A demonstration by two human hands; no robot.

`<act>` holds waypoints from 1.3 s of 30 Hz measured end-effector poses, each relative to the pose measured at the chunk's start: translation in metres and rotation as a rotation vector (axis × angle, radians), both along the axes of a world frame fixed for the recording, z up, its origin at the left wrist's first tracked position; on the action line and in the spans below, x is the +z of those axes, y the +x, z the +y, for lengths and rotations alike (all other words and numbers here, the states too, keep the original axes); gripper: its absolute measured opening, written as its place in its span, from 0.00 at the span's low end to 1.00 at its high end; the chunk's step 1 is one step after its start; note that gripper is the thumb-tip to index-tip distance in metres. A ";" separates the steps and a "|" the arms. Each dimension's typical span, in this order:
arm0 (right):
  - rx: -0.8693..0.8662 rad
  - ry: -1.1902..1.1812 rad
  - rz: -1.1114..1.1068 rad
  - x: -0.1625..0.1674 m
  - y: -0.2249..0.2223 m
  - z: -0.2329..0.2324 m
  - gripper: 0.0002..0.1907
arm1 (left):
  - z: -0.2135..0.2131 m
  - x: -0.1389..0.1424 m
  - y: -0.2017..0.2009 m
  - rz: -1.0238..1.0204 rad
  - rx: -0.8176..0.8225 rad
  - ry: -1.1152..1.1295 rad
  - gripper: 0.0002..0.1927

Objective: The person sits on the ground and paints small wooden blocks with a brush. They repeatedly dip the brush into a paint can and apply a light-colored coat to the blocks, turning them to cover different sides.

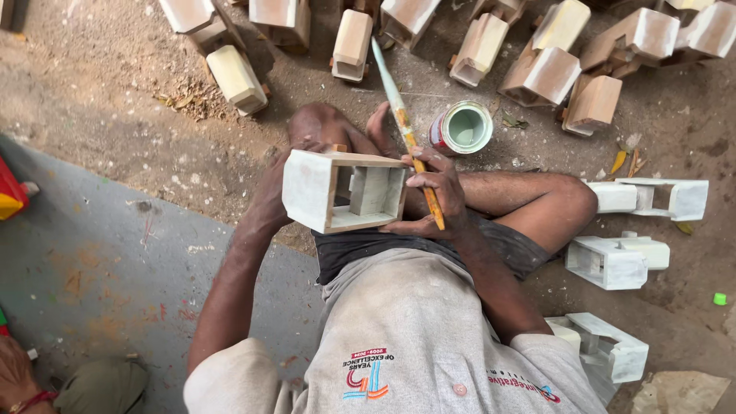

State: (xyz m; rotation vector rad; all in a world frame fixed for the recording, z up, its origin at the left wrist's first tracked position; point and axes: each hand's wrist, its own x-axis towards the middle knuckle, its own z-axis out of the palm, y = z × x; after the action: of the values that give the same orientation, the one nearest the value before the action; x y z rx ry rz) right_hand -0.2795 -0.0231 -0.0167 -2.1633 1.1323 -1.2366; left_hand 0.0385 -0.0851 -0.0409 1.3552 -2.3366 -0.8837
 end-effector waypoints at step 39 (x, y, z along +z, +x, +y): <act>-0.583 0.181 -0.018 -0.021 -0.166 0.009 0.12 | 0.086 0.014 -0.066 0.345 0.569 0.136 0.34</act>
State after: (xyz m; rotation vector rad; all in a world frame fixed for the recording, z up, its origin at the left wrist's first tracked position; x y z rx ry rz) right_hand -0.4453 -0.0137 -0.0380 -1.7373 1.8703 -1.3039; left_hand -0.0275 0.0006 -0.0266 1.6441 -1.5392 -0.9983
